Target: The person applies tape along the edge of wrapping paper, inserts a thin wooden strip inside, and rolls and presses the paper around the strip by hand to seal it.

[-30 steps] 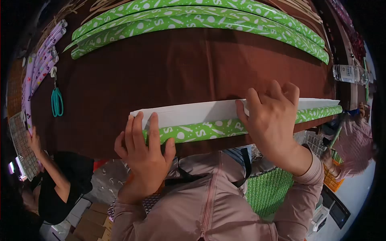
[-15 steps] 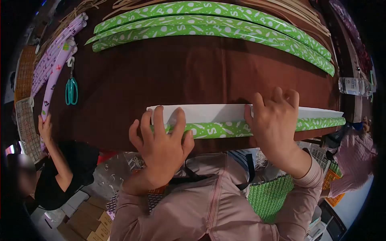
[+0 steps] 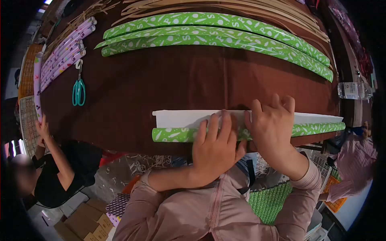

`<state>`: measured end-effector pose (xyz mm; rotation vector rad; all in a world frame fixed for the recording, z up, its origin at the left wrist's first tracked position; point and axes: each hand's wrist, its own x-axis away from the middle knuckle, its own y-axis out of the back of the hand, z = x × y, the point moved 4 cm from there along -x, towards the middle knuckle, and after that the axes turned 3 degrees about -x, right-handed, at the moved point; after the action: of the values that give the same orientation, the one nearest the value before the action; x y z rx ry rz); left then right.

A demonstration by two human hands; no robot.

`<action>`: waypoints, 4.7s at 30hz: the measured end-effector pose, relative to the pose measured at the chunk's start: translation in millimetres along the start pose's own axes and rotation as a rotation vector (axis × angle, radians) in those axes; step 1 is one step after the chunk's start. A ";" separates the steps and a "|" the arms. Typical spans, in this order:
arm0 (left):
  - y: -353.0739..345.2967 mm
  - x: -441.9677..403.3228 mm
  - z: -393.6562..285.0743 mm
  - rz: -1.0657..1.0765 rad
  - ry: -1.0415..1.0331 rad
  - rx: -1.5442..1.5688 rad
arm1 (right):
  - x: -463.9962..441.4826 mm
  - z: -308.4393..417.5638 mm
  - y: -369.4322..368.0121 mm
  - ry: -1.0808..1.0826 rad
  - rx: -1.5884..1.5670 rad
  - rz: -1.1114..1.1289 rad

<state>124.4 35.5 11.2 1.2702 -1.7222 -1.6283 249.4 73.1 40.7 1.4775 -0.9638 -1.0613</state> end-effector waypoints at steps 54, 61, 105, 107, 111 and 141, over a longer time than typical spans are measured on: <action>-15.0 -6.9 -13.2 0.091 -0.093 0.040 | 84.7 -150.5 16.0 -0.328 -0.039 -0.079; -14.2 -6.9 -14.8 0.097 -0.104 0.016 | 83.7 -147.5 12.1 -0.322 0.022 -0.127; 4.3 9.5 15.1 0.045 -0.075 -0.185 | 55.9 -52.4 8.7 -0.436 0.072 -0.116; 1.7 3.2 7.2 0.024 -0.081 -0.186 | 55.9 -52.6 6.3 -0.430 0.073 -0.143; -1.8 -7.3 -10.4 -0.018 -0.104 -0.169 | 55.8 -53.5 7.1 -0.450 0.083 -0.097; -21.6 -12.2 -46.8 -0.044 -0.294 -0.050 | 52.0 -30.8 11.0 -0.492 -0.004 -0.154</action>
<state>175.4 23.5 3.6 1.0958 -1.8171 -1.9520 293.4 30.7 47.2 1.3268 -1.1950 -1.5842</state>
